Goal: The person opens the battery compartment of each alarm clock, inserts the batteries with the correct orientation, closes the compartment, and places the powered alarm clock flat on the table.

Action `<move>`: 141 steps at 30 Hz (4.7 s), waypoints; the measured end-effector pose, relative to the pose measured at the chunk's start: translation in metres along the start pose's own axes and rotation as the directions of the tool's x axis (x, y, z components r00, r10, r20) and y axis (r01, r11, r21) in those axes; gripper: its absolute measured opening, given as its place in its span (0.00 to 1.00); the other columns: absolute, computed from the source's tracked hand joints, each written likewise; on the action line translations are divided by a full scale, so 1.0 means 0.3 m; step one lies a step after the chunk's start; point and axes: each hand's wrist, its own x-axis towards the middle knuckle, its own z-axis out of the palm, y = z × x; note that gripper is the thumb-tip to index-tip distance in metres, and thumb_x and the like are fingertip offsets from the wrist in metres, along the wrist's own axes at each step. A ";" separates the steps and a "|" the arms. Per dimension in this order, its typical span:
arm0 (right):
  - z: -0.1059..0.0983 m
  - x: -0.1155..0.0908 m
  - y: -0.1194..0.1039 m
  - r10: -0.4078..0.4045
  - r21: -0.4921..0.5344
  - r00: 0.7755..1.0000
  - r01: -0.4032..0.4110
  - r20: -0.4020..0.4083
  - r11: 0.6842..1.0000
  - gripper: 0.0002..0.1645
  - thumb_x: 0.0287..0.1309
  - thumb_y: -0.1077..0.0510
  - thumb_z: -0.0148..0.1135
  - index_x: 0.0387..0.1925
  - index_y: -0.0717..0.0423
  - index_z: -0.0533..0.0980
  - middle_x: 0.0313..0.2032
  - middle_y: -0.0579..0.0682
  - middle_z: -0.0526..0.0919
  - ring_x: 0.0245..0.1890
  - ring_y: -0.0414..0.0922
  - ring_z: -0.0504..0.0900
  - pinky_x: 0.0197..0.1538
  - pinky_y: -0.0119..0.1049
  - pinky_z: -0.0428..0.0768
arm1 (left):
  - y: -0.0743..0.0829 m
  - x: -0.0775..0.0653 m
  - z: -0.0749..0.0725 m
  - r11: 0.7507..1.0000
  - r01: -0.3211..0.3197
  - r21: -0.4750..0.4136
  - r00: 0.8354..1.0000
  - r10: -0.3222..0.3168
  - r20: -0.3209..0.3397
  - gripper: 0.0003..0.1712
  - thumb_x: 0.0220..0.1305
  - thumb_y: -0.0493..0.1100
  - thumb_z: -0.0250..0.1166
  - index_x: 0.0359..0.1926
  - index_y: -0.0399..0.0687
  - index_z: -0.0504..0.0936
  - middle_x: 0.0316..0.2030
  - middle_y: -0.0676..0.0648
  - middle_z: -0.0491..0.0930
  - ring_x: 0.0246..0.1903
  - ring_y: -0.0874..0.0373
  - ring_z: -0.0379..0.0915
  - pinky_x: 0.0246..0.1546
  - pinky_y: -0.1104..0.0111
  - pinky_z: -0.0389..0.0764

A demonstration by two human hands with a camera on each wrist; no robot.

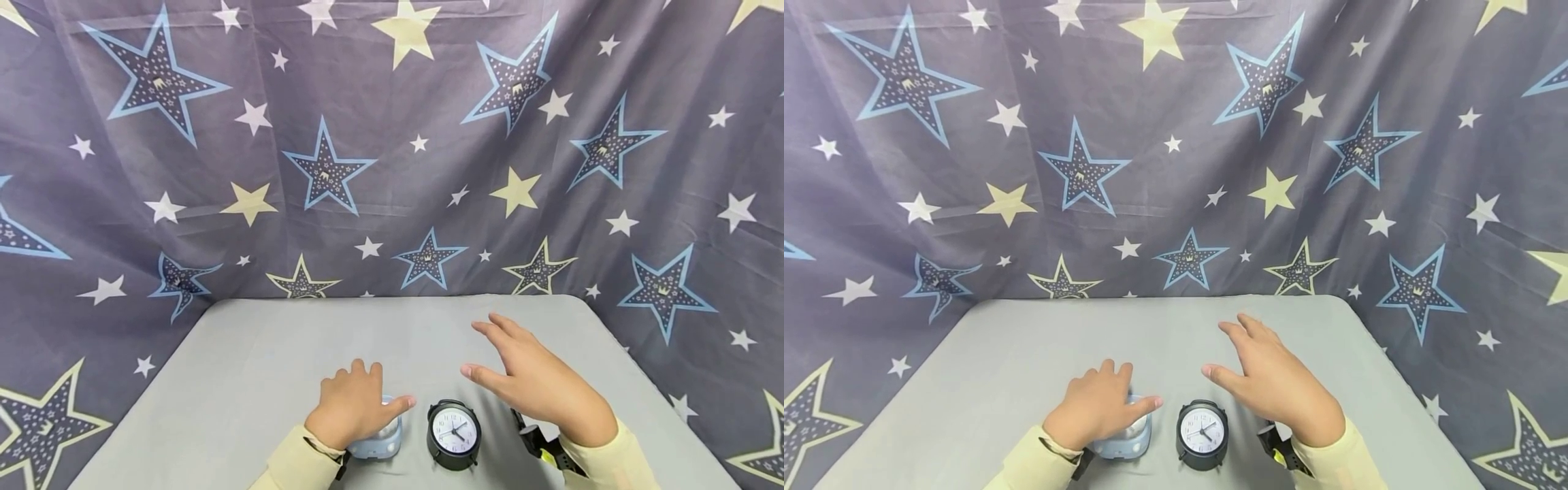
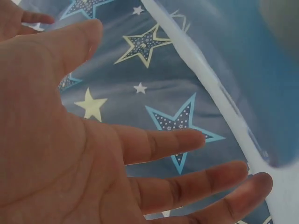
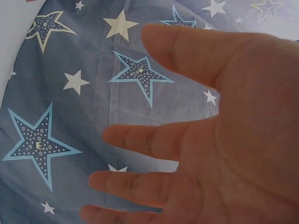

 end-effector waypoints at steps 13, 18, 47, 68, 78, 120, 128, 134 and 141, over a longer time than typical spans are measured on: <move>0.006 -0.009 -0.002 -0.017 -0.012 1.000 0.017 -0.024 1.000 0.42 0.54 0.27 0.54 0.66 0.42 0.65 0.69 0.55 0.60 0.68 0.56 0.61 0.62 0.59 0.65 | 0.027 0.000 0.052 0.999 -0.032 0.036 0.999 0.032 0.004 0.56 0.43 0.88 0.42 0.48 0.45 0.78 0.36 0.41 0.75 0.34 0.43 0.74 0.31 0.46 0.72; 0.003 -0.007 -0.006 -0.024 -0.012 1.000 0.023 -0.016 1.000 0.41 0.55 0.28 0.55 0.65 0.43 0.67 0.69 0.55 0.60 0.67 0.57 0.61 0.62 0.59 0.65 | 0.029 0.006 0.064 0.999 -0.034 0.033 0.999 0.033 0.020 0.57 0.42 0.88 0.42 0.49 0.46 0.78 0.37 0.42 0.76 0.35 0.43 0.73 0.32 0.46 0.71; 0.028 0.000 -0.018 -0.007 -0.078 0.999 0.010 0.035 0.997 0.32 0.53 0.30 0.58 0.55 0.39 0.75 0.52 0.37 0.76 0.51 0.37 0.76 0.53 0.43 0.75 | 0.051 -0.004 0.096 0.995 -0.009 0.096 0.999 0.004 0.046 0.51 0.45 0.85 0.47 0.43 0.44 0.80 0.31 0.42 0.76 0.32 0.41 0.75 0.31 0.47 0.72; 0.032 0.000 -0.008 -0.015 -0.066 0.999 0.018 0.047 0.998 0.27 0.54 0.32 0.60 0.51 0.39 0.77 0.48 0.35 0.79 0.48 0.36 0.77 0.51 0.41 0.75 | 0.041 0.018 0.110 0.998 -0.053 0.037 0.998 0.052 0.040 0.35 0.46 0.72 0.58 0.38 0.45 0.82 0.28 0.42 0.75 0.28 0.43 0.73 0.23 0.51 0.74; 0.058 0.025 0.003 -0.104 -0.055 0.994 0.106 0.029 0.993 0.17 0.56 0.39 0.62 0.44 0.40 0.78 0.40 0.32 0.78 0.37 0.32 0.77 0.43 0.36 0.77 | 0.028 0.036 0.100 0.998 -0.046 -0.047 0.999 0.046 -0.011 0.34 0.48 0.69 0.57 0.41 0.45 0.82 0.31 0.43 0.75 0.29 0.43 0.72 0.25 0.52 0.73; 0.208 0.103 0.049 -0.203 0.090 0.975 0.195 0.091 0.977 0.39 0.51 0.25 0.56 0.58 0.42 0.71 0.48 0.37 0.78 0.49 0.34 0.77 0.51 0.37 0.76 | -0.041 0.065 -0.010 0.925 -0.162 -0.343 0.966 0.077 -0.247 0.25 0.44 0.67 0.67 0.34 0.57 0.74 0.33 0.53 0.66 0.31 0.55 0.61 0.26 0.69 0.65; 0.260 0.121 0.047 -0.231 0.116 0.967 0.219 0.109 0.969 0.43 0.50 0.24 0.55 0.61 0.41 0.69 0.50 0.36 0.78 0.49 0.33 0.76 0.50 0.36 0.77 | -0.048 0.064 -0.005 0.874 -0.251 -0.416 0.948 0.133 -0.290 0.26 0.40 0.64 0.71 0.34 0.61 0.70 0.34 0.56 0.65 0.34 0.60 0.62 0.28 0.72 0.68; 0.281 0.122 0.042 -0.272 0.158 0.956 0.253 0.114 0.955 0.43 0.48 0.24 0.57 0.61 0.41 0.68 0.50 0.36 0.78 0.48 0.33 0.77 0.49 0.35 0.77 | -0.052 0.064 0.005 0.812 -0.315 -0.491 0.934 0.174 -0.311 0.26 0.38 0.60 0.74 0.35 0.63 0.69 0.36 0.58 0.64 0.33 0.65 0.63 0.28 0.75 0.71; 0.287 0.122 0.025 -0.321 0.297 0.934 0.266 0.156 0.917 0.42 0.51 0.27 0.58 0.64 0.41 0.65 0.51 0.38 0.77 0.48 0.36 0.77 0.49 0.36 0.77 | -0.053 0.057 0.009 0.740 -0.373 -0.559 0.920 0.218 -0.325 0.27 0.38 0.55 0.75 0.37 0.64 0.69 0.39 0.60 0.64 0.33 0.65 0.67 0.28 0.74 0.74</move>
